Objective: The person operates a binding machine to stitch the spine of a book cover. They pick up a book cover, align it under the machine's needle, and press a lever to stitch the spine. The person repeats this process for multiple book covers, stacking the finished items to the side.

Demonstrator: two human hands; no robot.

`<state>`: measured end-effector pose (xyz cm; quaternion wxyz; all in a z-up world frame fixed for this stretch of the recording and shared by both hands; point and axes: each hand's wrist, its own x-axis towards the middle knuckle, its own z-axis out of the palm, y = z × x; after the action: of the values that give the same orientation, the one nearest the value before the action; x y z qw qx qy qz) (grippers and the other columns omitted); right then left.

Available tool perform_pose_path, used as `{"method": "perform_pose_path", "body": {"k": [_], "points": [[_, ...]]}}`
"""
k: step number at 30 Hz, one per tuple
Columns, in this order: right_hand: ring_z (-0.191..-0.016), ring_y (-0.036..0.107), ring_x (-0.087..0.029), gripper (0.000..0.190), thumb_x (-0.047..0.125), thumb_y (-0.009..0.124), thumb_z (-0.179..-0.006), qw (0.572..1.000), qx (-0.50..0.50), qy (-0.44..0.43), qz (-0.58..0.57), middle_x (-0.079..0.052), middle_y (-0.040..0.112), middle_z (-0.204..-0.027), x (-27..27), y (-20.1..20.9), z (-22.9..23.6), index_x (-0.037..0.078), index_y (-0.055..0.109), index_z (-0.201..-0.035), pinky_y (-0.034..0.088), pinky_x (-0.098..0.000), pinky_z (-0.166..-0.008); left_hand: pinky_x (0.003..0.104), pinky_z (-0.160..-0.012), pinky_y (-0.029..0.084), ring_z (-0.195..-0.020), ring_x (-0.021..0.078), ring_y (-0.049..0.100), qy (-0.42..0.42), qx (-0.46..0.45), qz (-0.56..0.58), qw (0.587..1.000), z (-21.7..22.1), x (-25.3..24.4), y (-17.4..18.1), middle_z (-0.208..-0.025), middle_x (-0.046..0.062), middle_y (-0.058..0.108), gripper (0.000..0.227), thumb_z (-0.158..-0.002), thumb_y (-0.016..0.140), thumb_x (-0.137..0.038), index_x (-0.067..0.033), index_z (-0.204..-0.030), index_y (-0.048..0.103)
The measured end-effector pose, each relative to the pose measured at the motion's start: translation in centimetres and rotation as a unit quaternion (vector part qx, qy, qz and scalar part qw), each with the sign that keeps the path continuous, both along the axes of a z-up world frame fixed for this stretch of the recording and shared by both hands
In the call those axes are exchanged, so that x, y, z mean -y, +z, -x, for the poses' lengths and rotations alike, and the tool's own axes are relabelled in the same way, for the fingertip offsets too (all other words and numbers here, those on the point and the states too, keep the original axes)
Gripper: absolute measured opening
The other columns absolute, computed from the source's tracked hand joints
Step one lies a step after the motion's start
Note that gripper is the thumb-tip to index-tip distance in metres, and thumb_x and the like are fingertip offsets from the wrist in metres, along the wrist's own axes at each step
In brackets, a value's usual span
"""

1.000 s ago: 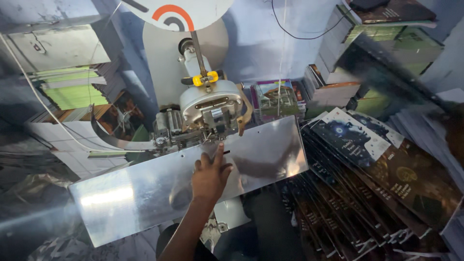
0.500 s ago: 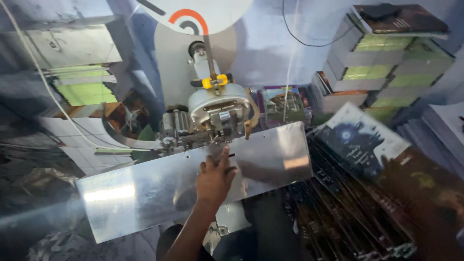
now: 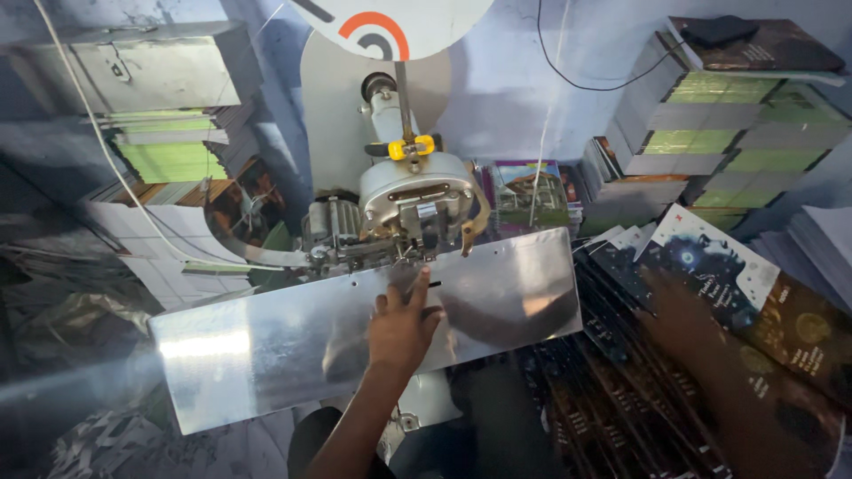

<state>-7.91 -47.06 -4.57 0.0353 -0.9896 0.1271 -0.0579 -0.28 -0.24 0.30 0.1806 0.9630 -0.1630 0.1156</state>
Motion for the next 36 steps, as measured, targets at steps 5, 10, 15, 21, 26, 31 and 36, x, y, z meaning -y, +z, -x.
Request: {"method": "perform_pose_path", "body": {"k": [5, 10, 15, 21, 26, 31, 36], "points": [[-0.142, 0.042, -0.041, 0.079, 0.027, 0.072, -0.083, 0.981, 0.119, 0.156, -0.006, -0.024, 0.045, -0.152, -5.0, 2.1, -1.0, 0.006, 0.040, -0.152, 0.036, -0.0506, -0.116, 0.053, -0.084, 0.053, -0.107, 0.0428, 0.054, -0.005, 0.018, 0.023, 1.000, 0.3, 0.0, -0.3, -0.123, 0.023, 0.053, 0.081, -0.084, 0.075, -0.050, -0.0350, -0.154, 0.037], [-0.134, 0.051, -0.036, 0.069, 0.025, 0.071, -0.083, 0.983, 0.077, 0.162, -0.041, -0.018, 0.049, -0.152, -12.8, 5.1, -2.3, 0.010, 0.048, -0.146, 0.041, -0.0455, -0.115, 0.052, -0.088, 0.051, -0.109, 0.0423, 0.054, -0.024, 0.013, 0.043, 0.999, 0.4, -0.7, -0.2, -0.118, 0.021, 0.054, 0.080, -0.085, 0.076, -0.048, -0.0313, -0.154, 0.040], [-0.134, 0.048, -0.037, 0.063, 0.023, 0.068, -0.084, 0.951, 0.141, 0.271, -0.045, -0.022, 0.048, -0.149, -18.3, 5.1, -3.6, 0.008, 0.052, -0.144, 0.039, -0.0487, -0.111, 0.051, -0.087, 0.050, -0.105, 0.0388, 0.059, -0.063, 0.065, 0.138, 0.986, -0.3, -2.2, -1.5, -0.105, 0.015, 0.063, 0.060, -0.080, 0.077, -0.025, -0.0221, -0.137, 0.061], [-0.138, 0.046, -0.036, 0.061, 0.021, 0.070, -0.087, 0.931, 0.149, 0.331, -0.043, -0.019, 0.049, -0.149, -24.9, 4.3, -4.7, 0.005, 0.051, -0.143, 0.035, -0.0496, -0.115, 0.044, -0.079, 0.049, -0.086, 0.0378, 0.062, -0.070, 0.040, 0.336, 0.938, -1.3, -5.0, -3.7, -0.093, 0.018, 0.060, 0.011, -0.089, 0.062, 0.003, -0.0049, -0.095, 0.059], [-0.135, 0.047, -0.039, 0.061, 0.019, 0.072, -0.082, 0.876, 0.220, 0.417, -0.099, -0.022, 0.051, -0.146, -30.0, 5.2, -5.1, 0.004, 0.055, -0.139, 0.037, -0.0497, -0.113, 0.043, -0.075, 0.049, -0.085, 0.0381, 0.056, -0.100, 0.113, 0.379, 0.913, 0.2, -8.1, -2.7, -0.090, 0.017, 0.055, 0.018, -0.076, 0.061, 0.009, -0.0029, -0.084, 0.050], [-0.137, 0.048, -0.039, 0.056, 0.014, 0.070, -0.087, 0.855, 0.221, 0.453, -0.125, -0.020, 0.052, -0.146, -34.3, 6.3, -5.6, 0.004, 0.056, -0.140, 0.038, -0.0484, -0.115, 0.044, -0.078, 0.046, -0.087, 0.0387, 0.055, -0.066, 0.168, 0.343, 0.922, 0.6, -10.6, -2.3, -0.090, 0.016, 0.056, 0.021, -0.071, 0.061, 0.011, -0.0039, -0.083, 0.052], [-0.139, 0.044, -0.041, 0.058, 0.009, 0.068, -0.082, 0.837, 0.224, 0.489, -0.105, -0.022, 0.049, -0.150, -38.3, 6.6, -6.9, 0.003, 0.058, -0.139, 0.035, -0.0488, -0.116, 0.042, -0.076, 0.047, -0.083, 0.0336, 0.058, -0.012, 0.117, 0.355, 0.928, 1.4, -13.1, -2.5, -0.087, 0.014, 0.058, 0.018, -0.074, 0.062, 0.010, -0.0049, -0.083, 0.055]]}}
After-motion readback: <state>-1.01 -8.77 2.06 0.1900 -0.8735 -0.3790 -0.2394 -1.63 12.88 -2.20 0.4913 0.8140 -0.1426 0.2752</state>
